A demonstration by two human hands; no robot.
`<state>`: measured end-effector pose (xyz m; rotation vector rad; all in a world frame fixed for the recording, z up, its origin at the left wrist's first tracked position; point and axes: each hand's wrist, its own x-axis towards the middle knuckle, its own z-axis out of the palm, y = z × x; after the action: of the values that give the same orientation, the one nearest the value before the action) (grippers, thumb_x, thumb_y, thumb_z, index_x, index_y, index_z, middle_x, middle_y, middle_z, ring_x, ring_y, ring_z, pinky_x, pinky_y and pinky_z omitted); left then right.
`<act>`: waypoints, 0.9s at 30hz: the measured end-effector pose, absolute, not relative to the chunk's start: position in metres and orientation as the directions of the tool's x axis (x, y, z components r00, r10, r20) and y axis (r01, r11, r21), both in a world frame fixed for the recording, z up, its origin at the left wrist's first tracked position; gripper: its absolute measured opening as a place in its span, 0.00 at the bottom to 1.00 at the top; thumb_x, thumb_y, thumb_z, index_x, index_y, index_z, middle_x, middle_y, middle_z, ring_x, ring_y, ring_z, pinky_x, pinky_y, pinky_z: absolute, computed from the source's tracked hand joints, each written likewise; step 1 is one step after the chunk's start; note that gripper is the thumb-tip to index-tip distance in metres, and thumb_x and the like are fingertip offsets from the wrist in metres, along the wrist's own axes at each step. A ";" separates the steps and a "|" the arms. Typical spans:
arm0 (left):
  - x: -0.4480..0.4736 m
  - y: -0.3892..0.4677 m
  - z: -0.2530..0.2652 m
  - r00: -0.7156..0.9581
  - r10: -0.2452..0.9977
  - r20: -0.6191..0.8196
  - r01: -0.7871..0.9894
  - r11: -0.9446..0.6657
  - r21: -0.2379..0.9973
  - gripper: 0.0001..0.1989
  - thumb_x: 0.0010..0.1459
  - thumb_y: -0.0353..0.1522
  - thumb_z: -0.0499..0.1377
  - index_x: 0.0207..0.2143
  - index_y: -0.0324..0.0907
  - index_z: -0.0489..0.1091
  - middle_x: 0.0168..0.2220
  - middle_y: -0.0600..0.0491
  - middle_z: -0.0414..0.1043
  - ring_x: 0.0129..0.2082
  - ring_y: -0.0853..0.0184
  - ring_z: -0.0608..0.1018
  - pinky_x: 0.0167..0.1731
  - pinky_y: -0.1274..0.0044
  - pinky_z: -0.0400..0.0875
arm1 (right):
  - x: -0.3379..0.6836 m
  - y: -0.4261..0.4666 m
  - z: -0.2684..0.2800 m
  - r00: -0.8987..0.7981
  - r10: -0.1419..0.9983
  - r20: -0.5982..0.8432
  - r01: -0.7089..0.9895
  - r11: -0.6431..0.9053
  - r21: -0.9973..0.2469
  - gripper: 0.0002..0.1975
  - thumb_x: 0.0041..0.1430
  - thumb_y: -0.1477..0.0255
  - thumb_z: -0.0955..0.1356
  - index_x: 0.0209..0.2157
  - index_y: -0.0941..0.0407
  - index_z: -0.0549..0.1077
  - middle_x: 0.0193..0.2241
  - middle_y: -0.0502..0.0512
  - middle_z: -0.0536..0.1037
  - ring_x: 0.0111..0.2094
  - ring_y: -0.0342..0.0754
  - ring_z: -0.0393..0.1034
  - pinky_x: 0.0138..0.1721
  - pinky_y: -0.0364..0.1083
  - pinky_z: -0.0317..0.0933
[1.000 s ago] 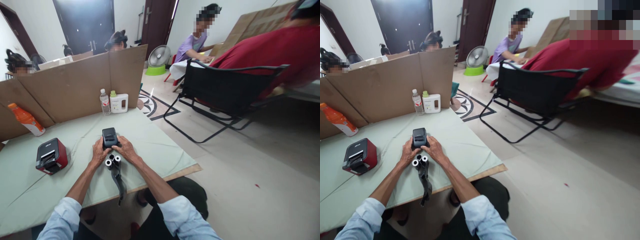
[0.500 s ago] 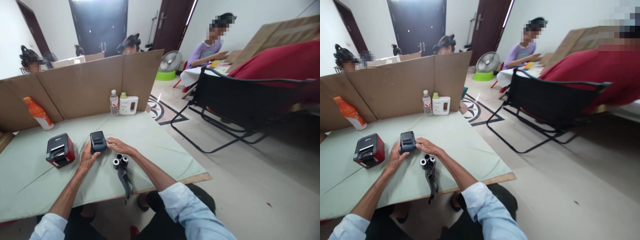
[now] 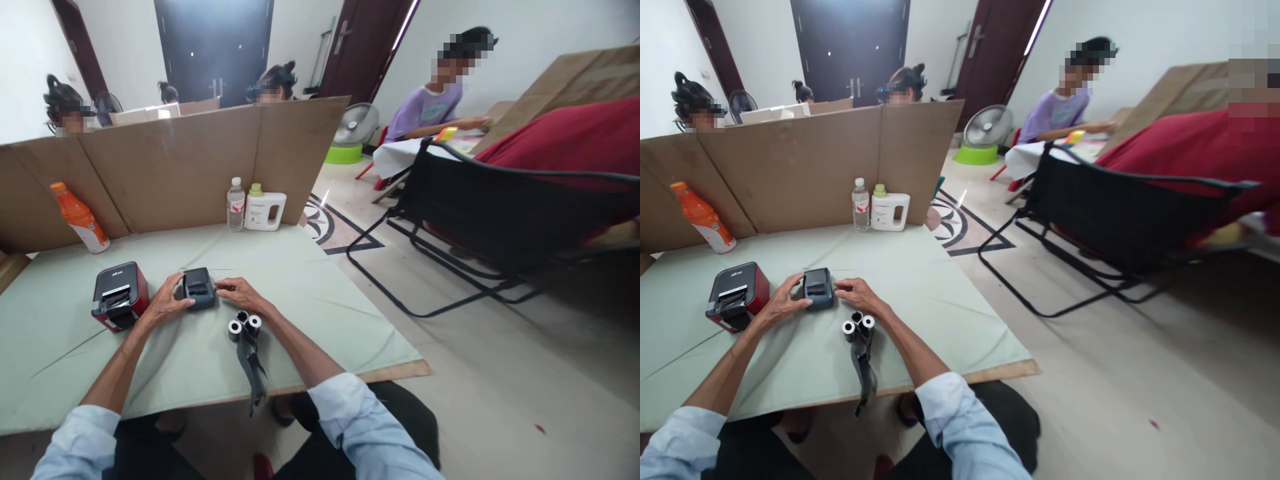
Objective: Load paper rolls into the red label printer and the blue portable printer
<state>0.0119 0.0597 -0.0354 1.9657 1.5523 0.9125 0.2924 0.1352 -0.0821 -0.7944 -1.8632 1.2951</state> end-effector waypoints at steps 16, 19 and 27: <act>0.032 0.049 -0.044 0.030 0.965 0.260 0.614 -0.223 0.757 0.42 0.56 0.47 0.68 0.69 0.41 0.62 0.68 0.38 0.63 0.65 0.48 0.71 0.61 0.58 0.71 | 0.295 0.127 -0.100 -0.556 0.773 0.306 0.080 0.417 -0.905 0.26 0.55 0.59 0.77 0.54 0.54 0.81 0.37 0.54 0.81 0.32 0.45 0.71 0.36 0.45 0.67; 0.031 0.042 -0.048 0.023 0.963 0.269 0.674 -0.213 0.707 0.42 0.55 0.49 0.67 0.67 0.39 0.65 0.68 0.37 0.64 0.67 0.47 0.68 0.67 0.57 0.64 | 0.294 0.127 -0.101 -0.565 0.763 0.314 0.095 0.439 -0.894 0.27 0.54 0.60 0.77 0.54 0.54 0.81 0.37 0.53 0.81 0.32 0.46 0.71 0.36 0.45 0.67; 0.023 0.052 -0.041 0.092 0.960 0.265 0.692 -0.253 0.676 0.41 0.53 0.51 0.69 0.64 0.41 0.69 0.65 0.39 0.68 0.66 0.46 0.70 0.67 0.56 0.62 | 0.293 0.128 -0.104 -0.569 0.762 0.309 0.112 0.444 -0.889 0.29 0.52 0.61 0.79 0.56 0.54 0.80 0.38 0.54 0.81 0.32 0.46 0.72 0.36 0.45 0.67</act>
<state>0.0227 0.0518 -0.0413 1.9981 1.6239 0.9648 0.2932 0.1280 -0.1036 -0.7327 -1.9698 1.1404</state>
